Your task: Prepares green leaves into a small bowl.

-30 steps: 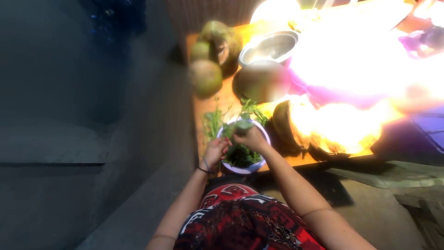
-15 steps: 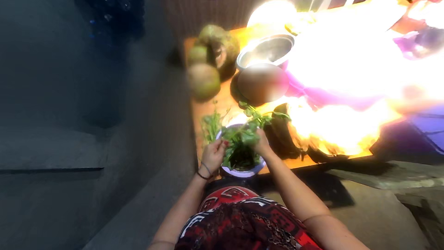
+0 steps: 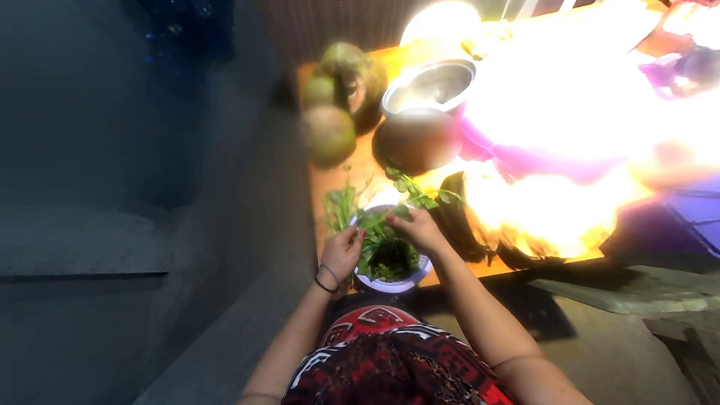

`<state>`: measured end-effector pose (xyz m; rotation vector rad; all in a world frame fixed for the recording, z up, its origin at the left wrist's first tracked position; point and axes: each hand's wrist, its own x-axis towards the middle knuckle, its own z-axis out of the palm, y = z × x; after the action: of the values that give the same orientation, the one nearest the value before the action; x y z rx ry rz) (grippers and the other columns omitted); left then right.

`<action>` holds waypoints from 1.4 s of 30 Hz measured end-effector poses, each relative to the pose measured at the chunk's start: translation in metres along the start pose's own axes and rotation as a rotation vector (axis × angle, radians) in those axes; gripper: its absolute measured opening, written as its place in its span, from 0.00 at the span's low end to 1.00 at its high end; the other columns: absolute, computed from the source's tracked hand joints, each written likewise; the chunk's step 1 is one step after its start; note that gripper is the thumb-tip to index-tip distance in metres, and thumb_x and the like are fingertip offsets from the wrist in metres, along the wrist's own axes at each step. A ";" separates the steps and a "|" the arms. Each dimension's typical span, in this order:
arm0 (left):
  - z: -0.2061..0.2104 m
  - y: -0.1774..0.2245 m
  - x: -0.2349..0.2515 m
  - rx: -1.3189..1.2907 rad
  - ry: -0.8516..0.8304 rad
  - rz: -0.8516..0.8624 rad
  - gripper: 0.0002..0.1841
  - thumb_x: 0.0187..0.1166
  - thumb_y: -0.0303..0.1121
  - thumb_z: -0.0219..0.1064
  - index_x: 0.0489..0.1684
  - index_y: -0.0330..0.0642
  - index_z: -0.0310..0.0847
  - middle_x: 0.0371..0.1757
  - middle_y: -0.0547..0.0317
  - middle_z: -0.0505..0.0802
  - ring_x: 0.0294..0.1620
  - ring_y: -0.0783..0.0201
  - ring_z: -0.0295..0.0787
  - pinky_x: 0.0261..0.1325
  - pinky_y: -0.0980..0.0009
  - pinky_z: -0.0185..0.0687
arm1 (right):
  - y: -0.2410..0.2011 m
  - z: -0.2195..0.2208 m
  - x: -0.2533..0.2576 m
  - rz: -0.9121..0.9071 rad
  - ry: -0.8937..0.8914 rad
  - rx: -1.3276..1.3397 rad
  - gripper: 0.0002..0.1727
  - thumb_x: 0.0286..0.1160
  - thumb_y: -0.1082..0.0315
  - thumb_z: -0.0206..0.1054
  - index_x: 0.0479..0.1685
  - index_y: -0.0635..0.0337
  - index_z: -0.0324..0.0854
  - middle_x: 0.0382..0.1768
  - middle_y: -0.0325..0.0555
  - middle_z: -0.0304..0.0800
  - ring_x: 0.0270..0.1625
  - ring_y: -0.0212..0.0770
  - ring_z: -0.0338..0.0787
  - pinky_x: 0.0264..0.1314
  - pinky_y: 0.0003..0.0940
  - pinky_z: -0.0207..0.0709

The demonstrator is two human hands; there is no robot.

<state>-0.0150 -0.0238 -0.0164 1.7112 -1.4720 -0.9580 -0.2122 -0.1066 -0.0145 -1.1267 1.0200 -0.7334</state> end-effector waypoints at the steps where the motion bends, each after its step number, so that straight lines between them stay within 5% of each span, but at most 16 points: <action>1: -0.001 0.002 -0.001 -0.003 -0.015 -0.019 0.13 0.89 0.37 0.60 0.54 0.40 0.88 0.29 0.54 0.88 0.25 0.62 0.81 0.33 0.59 0.80 | 0.000 -0.002 -0.001 -0.019 -0.027 -0.034 0.04 0.81 0.74 0.67 0.43 0.64 0.88 0.33 0.37 0.94 0.35 0.27 0.91 0.45 0.28 0.88; 4: 0.001 0.007 -0.006 0.011 -0.049 -0.024 0.15 0.89 0.43 0.62 0.64 0.47 0.80 0.33 0.54 0.89 0.25 0.59 0.82 0.30 0.57 0.81 | 0.002 -0.004 -0.005 -0.153 -0.116 -0.153 0.05 0.80 0.73 0.68 0.43 0.63 0.90 0.34 0.36 0.95 0.38 0.23 0.91 0.48 0.24 0.88; 13: 0.010 0.009 -0.003 0.014 -0.008 0.053 0.13 0.92 0.39 0.57 0.55 0.44 0.87 0.34 0.55 0.90 0.26 0.61 0.82 0.31 0.58 0.80 | 0.001 0.001 -0.006 -0.284 -0.031 -0.346 0.05 0.75 0.74 0.70 0.40 0.64 0.91 0.33 0.37 0.94 0.36 0.19 0.88 0.45 0.22 0.84; 22: 0.017 0.017 -0.003 -0.040 -0.014 0.021 0.14 0.92 0.40 0.56 0.56 0.45 0.87 0.32 0.55 0.89 0.25 0.62 0.80 0.29 0.61 0.78 | 0.013 0.022 -0.001 -0.021 0.180 0.274 0.07 0.74 0.75 0.63 0.34 0.59 0.87 0.26 0.36 0.90 0.28 0.28 0.87 0.35 0.29 0.86; 27: 0.017 0.012 -0.002 -0.014 0.025 0.010 0.14 0.92 0.40 0.57 0.57 0.46 0.87 0.32 0.55 0.89 0.24 0.62 0.81 0.29 0.59 0.80 | 0.012 0.012 -0.004 -0.084 0.068 0.124 0.06 0.78 0.74 0.68 0.42 0.61 0.91 0.34 0.37 0.95 0.36 0.27 0.92 0.45 0.28 0.89; 34: 0.019 0.010 -0.003 -0.045 0.032 0.016 0.13 0.92 0.39 0.57 0.56 0.44 0.86 0.29 0.56 0.87 0.21 0.64 0.76 0.26 0.64 0.76 | 0.010 0.012 -0.007 -0.209 0.021 -0.109 0.06 0.74 0.78 0.70 0.44 0.65 0.90 0.34 0.37 0.95 0.35 0.24 0.92 0.44 0.24 0.89; 39: 0.020 0.010 0.003 -0.333 -0.032 -0.013 0.12 0.92 0.33 0.54 0.54 0.39 0.85 0.19 0.68 0.77 0.15 0.77 0.65 0.21 0.80 0.65 | 0.019 0.018 -0.008 -0.208 0.044 0.136 0.10 0.73 0.80 0.61 0.38 0.60 0.89 0.29 0.33 0.93 0.30 0.26 0.90 0.38 0.26 0.88; 42: 0.015 0.007 0.003 -0.429 -0.064 -0.030 0.13 0.93 0.34 0.52 0.51 0.40 0.84 0.17 0.69 0.75 0.14 0.77 0.64 0.19 0.81 0.63 | 0.019 0.019 -0.006 -0.107 0.090 0.297 0.11 0.76 0.75 0.57 0.38 0.60 0.87 0.27 0.36 0.92 0.27 0.29 0.88 0.33 0.27 0.86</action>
<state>-0.0306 -0.0284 -0.0180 1.4018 -1.1747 -1.2516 -0.1972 -0.0890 -0.0289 -0.9011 0.8951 -0.9941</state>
